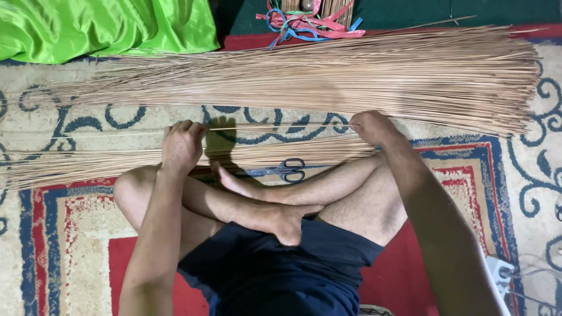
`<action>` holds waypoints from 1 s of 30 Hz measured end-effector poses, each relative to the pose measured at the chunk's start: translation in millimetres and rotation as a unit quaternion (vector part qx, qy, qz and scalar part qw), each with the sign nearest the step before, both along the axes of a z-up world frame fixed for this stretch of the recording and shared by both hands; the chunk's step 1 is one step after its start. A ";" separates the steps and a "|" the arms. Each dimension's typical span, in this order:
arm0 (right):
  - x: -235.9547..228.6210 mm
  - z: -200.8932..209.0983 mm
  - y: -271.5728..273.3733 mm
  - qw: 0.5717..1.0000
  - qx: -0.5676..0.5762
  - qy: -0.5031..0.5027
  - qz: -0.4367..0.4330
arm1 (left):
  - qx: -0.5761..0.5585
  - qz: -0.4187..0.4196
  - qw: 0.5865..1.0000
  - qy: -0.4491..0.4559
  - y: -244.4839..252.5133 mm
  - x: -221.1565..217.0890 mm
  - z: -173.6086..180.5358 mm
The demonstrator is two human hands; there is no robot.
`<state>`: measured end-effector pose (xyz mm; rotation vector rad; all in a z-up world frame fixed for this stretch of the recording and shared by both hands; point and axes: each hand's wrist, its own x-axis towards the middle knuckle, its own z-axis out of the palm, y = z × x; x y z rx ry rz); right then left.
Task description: Sorting and trimming palm leaf ribs to assemble a broom
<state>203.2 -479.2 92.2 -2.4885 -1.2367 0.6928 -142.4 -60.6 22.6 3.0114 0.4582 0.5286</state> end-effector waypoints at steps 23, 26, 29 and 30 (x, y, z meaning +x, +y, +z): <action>35.4 -101.5 -0.9 0.952 -0.249 -0.175 0.035 | -0.109 0.087 0.980 0.143 -15.7 3.3 -72.7; 34.1 -104.6 3.7 0.945 -0.254 -0.194 0.063 | -0.100 0.104 0.977 0.159 -16.3 4.3 -75.8; 32.0 -103.7 7.3 0.944 -0.251 -0.201 0.075 | -0.092 0.113 0.974 0.174 -19.2 5.7 -76.7; 32.2 -103.5 7.5 0.948 -0.246 -0.192 0.064 | -0.091 0.112 0.973 0.180 -20.7 7.3 -76.7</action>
